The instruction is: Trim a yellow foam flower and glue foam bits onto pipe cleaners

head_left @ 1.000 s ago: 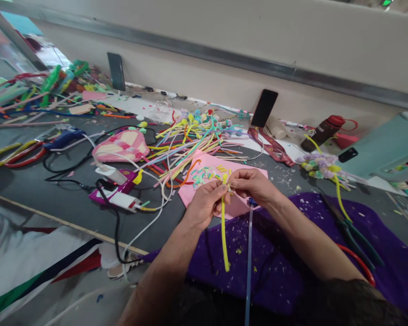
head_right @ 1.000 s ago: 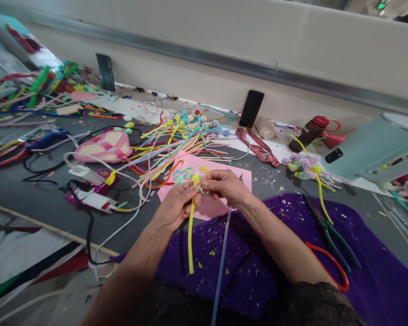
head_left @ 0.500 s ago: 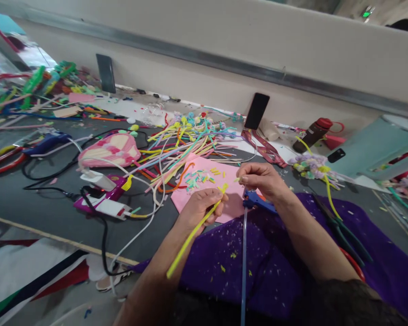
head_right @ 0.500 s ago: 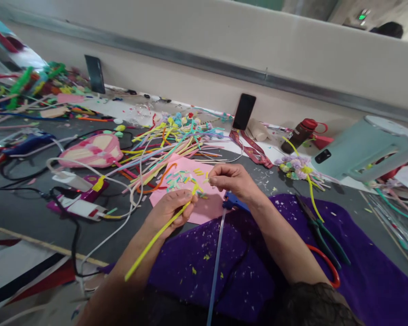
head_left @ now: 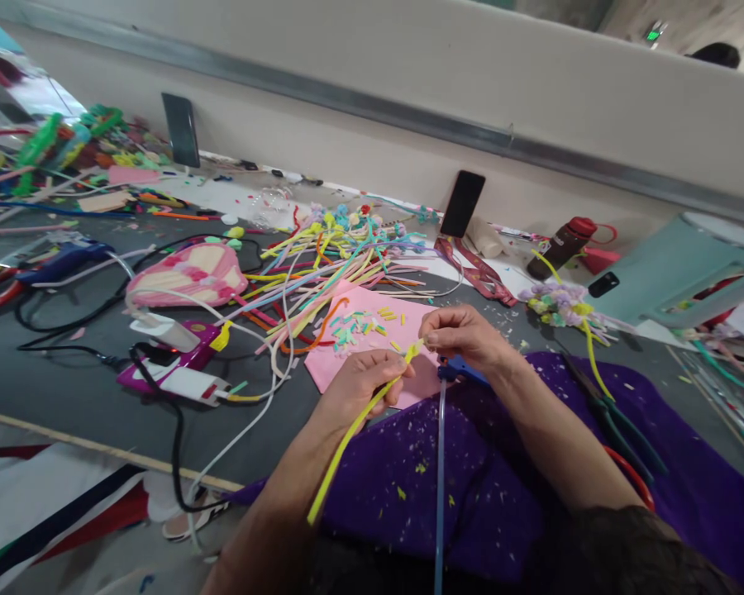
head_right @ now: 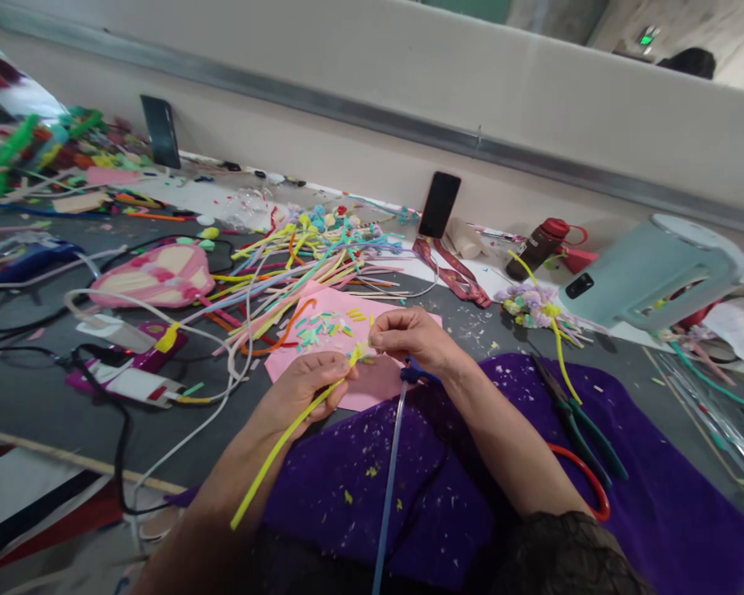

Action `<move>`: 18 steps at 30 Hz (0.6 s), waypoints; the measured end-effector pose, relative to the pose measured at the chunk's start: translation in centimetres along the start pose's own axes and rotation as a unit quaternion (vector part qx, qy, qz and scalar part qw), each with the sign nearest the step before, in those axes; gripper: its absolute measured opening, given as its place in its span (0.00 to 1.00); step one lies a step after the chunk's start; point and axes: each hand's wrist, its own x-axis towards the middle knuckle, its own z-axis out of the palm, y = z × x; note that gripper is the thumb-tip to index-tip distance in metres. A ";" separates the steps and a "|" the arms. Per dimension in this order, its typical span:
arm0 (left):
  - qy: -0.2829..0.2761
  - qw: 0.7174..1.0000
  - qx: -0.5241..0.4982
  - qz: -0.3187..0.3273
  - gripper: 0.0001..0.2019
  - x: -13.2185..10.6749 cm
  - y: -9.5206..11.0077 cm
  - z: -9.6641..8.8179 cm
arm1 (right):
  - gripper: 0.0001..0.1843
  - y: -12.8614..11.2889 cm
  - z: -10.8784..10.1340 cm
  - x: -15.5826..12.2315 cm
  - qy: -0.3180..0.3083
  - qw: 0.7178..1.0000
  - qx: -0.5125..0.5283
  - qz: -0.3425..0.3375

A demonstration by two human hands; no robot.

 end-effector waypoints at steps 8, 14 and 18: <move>0.001 1.000 0.006 -0.010 0.10 -0.1 0.1 0.1 | 0.09 0.0 0.2 0.1 -0.020 0.999 -0.033 0.011; 0.004 1.000 0.019 -0.007 0.10 -0.1 0.2 0.1 | 0.09 -0.3 0.2 -0.1 -0.031 0.998 -0.058 0.011; 0.006 1.000 0.029 -0.011 0.10 -0.1 0.1 0.1 | 0.09 -0.6 0.1 -0.2 -0.040 0.996 -0.081 0.012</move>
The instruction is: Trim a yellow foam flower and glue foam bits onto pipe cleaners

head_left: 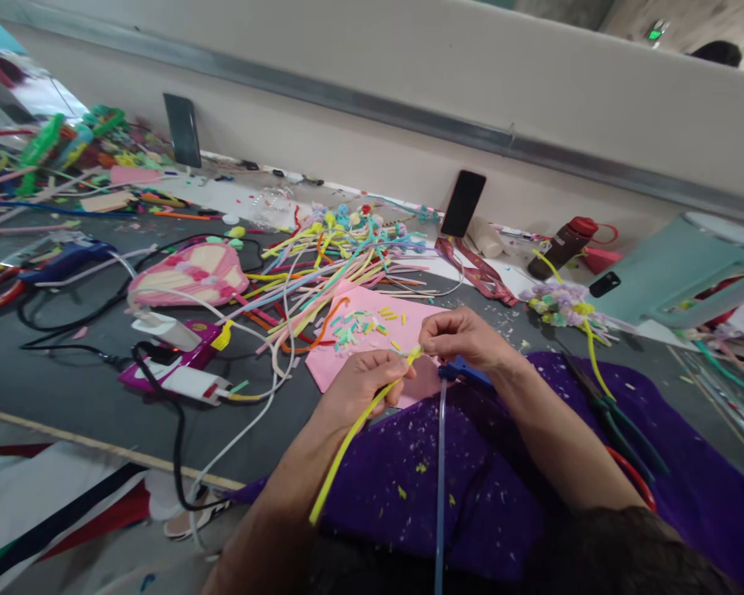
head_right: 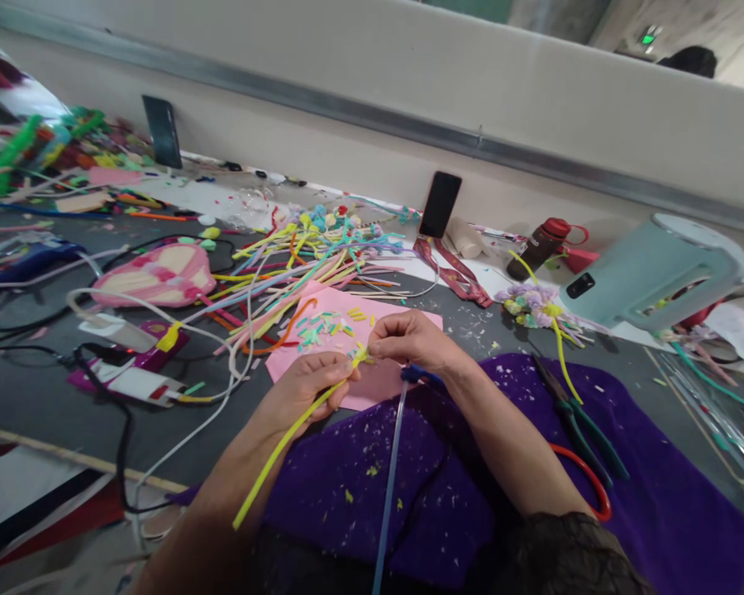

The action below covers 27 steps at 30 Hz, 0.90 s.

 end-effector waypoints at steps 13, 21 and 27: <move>0.021 0.998 0.054 -0.013 0.09 0.0 0.2 0.2 | 0.10 -0.7 -0.3 -0.3 -0.015 0.998 -0.065 0.018; -0.009 0.999 -0.050 -0.013 0.10 0.0 0.1 -0.2 | 0.12 -0.3 -1.7 -0.5 0.098 0.995 -0.018 -0.009; -0.032 0.989 -0.146 -0.005 0.10 -0.2 0.3 -0.5 | 0.13 0.0 -1.0 0.2 0.111 0.989 0.093 -0.003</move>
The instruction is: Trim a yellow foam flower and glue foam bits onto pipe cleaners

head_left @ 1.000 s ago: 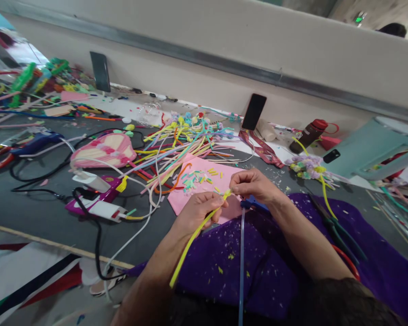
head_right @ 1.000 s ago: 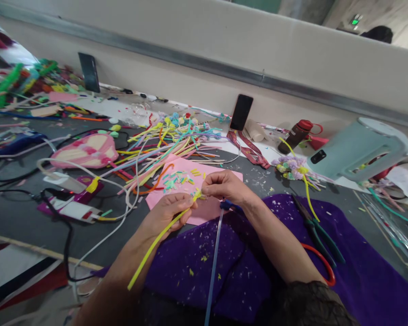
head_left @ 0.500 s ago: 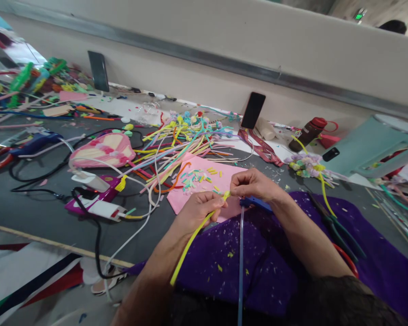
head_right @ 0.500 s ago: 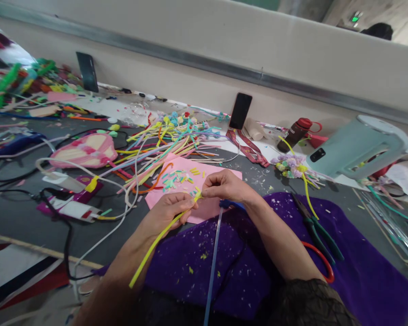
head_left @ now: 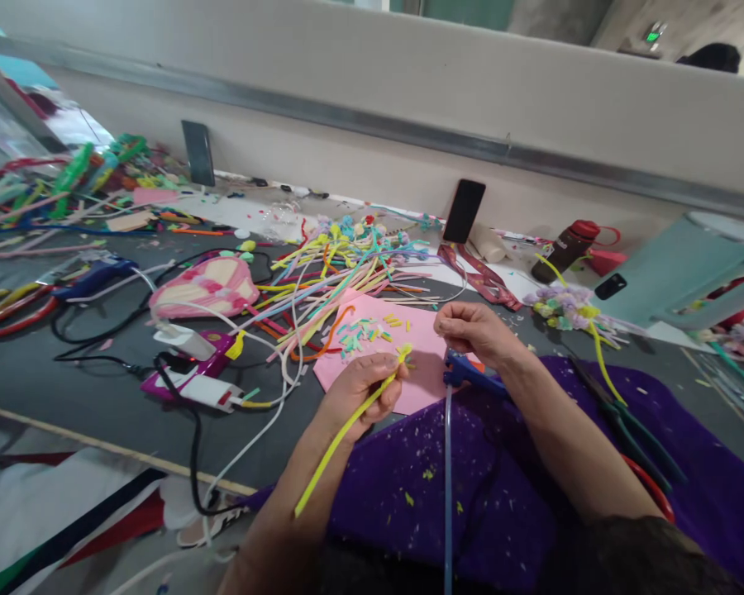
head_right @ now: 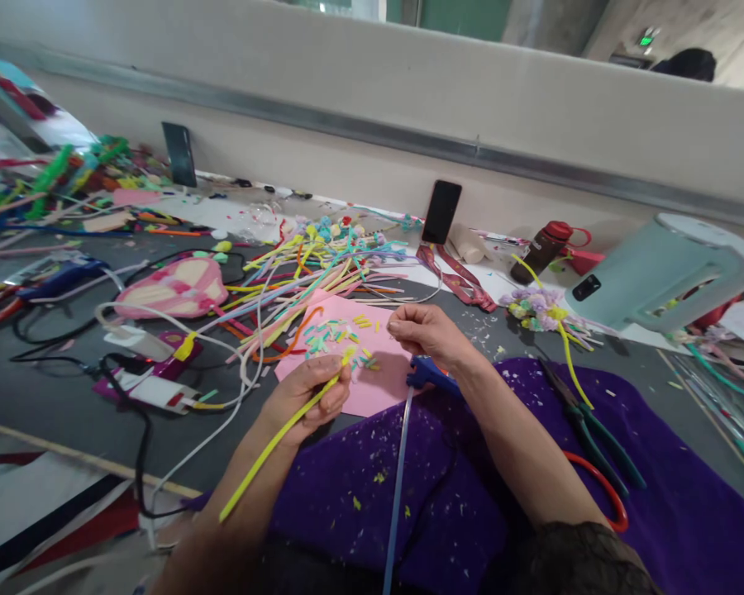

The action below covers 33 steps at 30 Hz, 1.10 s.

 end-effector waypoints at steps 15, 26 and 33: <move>-0.024 0.999 0.034 -0.011 0.13 0.0 -0.6 0.1 | 0.22 0.8 2.3 -0.6 -0.160 0.986 0.015 -0.049; -0.017 0.997 0.063 -0.035 0.13 0.1 -0.7 0.4 | 0.15 0.9 2.6 -0.9 -0.185 0.982 0.036 -0.028; -0.012 0.997 0.067 -0.039 0.13 0.1 -0.6 0.4 | 0.13 0.9 2.6 -0.9 -0.181 0.983 0.026 -0.032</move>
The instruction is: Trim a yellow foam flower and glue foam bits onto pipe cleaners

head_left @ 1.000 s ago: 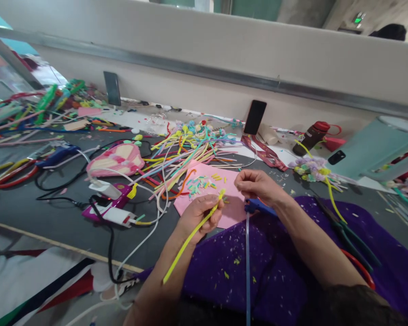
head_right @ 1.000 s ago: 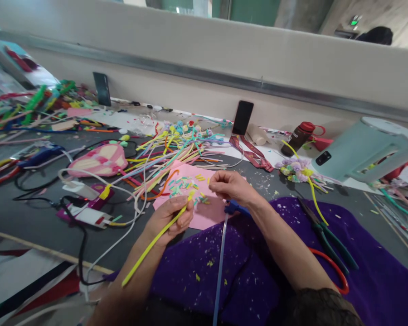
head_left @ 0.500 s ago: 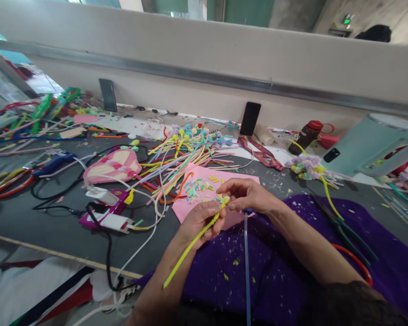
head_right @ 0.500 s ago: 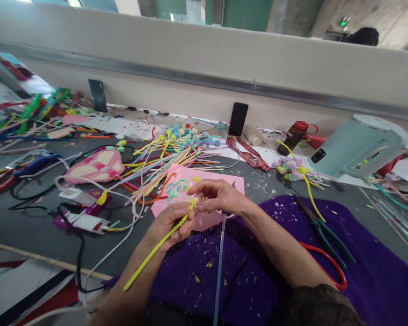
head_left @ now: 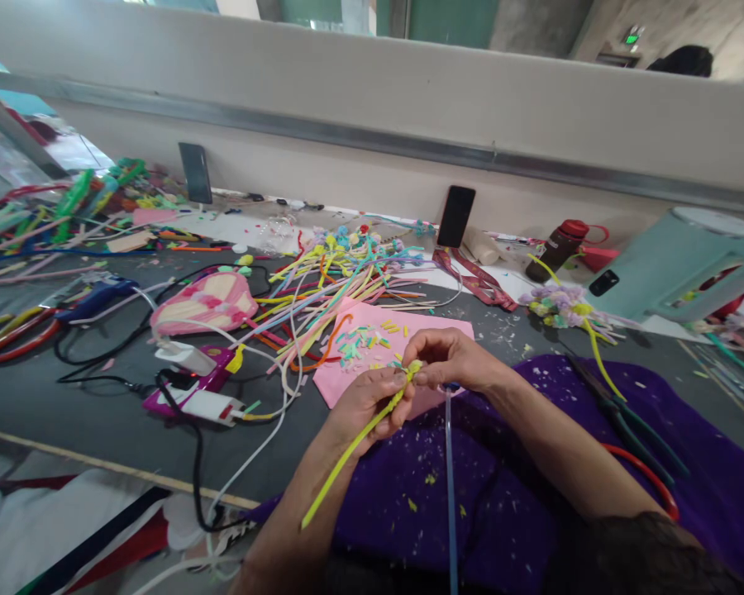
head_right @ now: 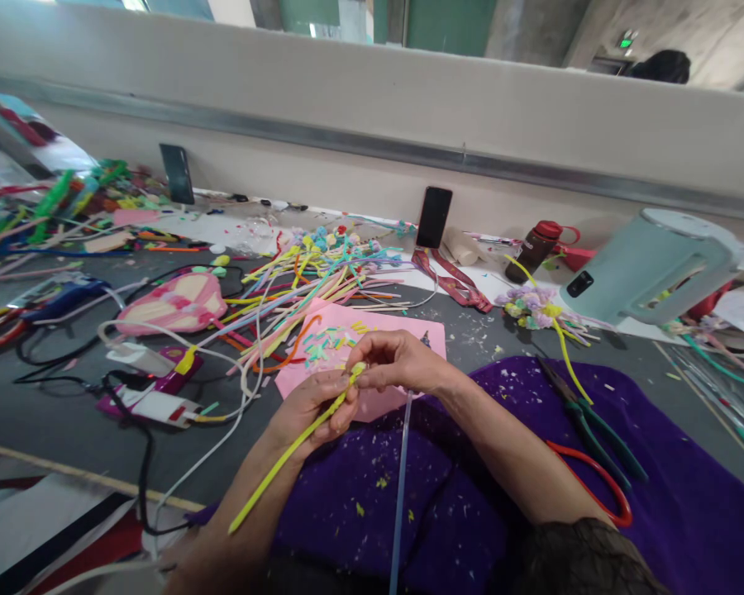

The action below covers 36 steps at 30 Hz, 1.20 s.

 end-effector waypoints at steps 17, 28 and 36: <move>-0.018 0.999 -0.027 0.018 0.11 0.1 -0.2 -0.2 | 0.09 -0.1 0.4 0.1 0.002 1.000 0.013 -0.007; -0.008 0.999 -0.030 0.038 0.13 0.0 -0.1 -0.2 | 0.20 0.0 -0.4 0.0 -0.002 0.999 -0.016 0.029; 0.046 0.985 -0.083 0.142 0.14 -0.7 1.2 -0.5 | 0.12 -0.6 -2.8 -0.3 0.130 0.990 -0.055 0.027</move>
